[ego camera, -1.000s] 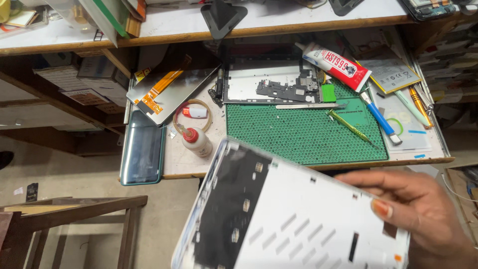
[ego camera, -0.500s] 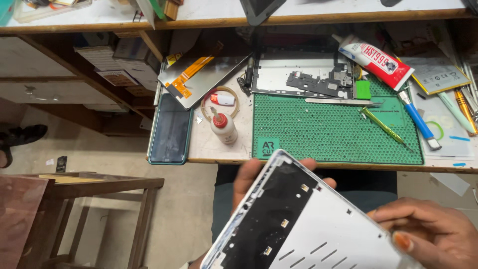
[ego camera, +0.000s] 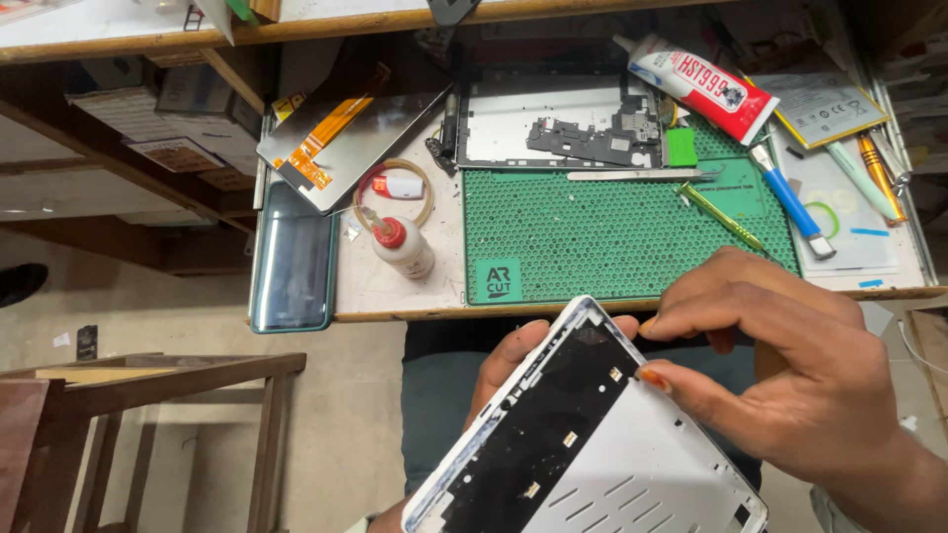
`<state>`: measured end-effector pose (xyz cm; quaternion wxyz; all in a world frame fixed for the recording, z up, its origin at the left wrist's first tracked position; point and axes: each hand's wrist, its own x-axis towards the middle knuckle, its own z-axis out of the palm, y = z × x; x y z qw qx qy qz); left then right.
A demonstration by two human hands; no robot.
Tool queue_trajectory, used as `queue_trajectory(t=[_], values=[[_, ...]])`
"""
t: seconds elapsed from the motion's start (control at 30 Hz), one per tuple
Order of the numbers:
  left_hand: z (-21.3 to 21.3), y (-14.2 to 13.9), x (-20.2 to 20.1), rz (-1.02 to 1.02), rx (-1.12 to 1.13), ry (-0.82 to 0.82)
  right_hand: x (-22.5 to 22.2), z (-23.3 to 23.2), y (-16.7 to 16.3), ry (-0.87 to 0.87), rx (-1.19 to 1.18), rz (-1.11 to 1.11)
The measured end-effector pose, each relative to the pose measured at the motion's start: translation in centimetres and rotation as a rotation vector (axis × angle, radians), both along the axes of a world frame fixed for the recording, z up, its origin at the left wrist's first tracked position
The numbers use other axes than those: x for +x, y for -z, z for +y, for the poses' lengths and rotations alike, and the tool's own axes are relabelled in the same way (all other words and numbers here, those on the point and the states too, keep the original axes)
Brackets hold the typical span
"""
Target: The person assembles a tablet by attaching the display assembly to the chassis, connecting the ribbon cable, and installing the battery. They use a prying tool to adjust the frame and handle the display, ribbon cable, and battery by hand.
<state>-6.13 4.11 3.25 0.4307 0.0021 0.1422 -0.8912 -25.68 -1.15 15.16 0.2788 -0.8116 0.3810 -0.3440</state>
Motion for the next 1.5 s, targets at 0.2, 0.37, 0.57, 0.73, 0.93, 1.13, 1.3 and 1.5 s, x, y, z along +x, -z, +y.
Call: queue_trajectory(t=[0.2, 0.37, 0.57, 0.73, 0.93, 1.13, 1.3, 1.5], values=[[0.2, -0.1, -0.4, -0.514, -0.214, -0.137, 0.4, -0.8, 0.1, -0.030, 0.074, 0.013], [1.9, -1.7, 0.5, -0.713, -0.795, -0.424, 0.4, -1.2, 0.1, -0.085, 0.136, -0.090], [3.1, -1.1, 0.3, -0.996, -1.185, -0.652, 0.8, -0.6, -0.2, -0.027, 0.088, -0.051], [2.9, 0.0, -0.1, -0.902, -1.105, -0.574, 1.6, 0.1, -0.6, 0.011, -0.096, 0.004], [2.5, 0.7, -0.4, -1.073, -1.281, -0.751, 2.5, 1.0, -1.1, 0.062, -0.470, 0.207], [2.6, 0.2, -0.2, -1.239, -1.380, -0.743, 2.3, 2.2, -2.1, 0.071, -0.680, 0.463], [3.2, -0.8, 0.4, -1.308, -1.427, -0.690, 1.6, 1.7, -1.9, 0.002, -0.632, 0.446], [2.4, -0.6, 0.2, -1.138, -1.389, -0.709, 1.9, 1.1, -0.7, 0.018, -0.467, 0.146]])
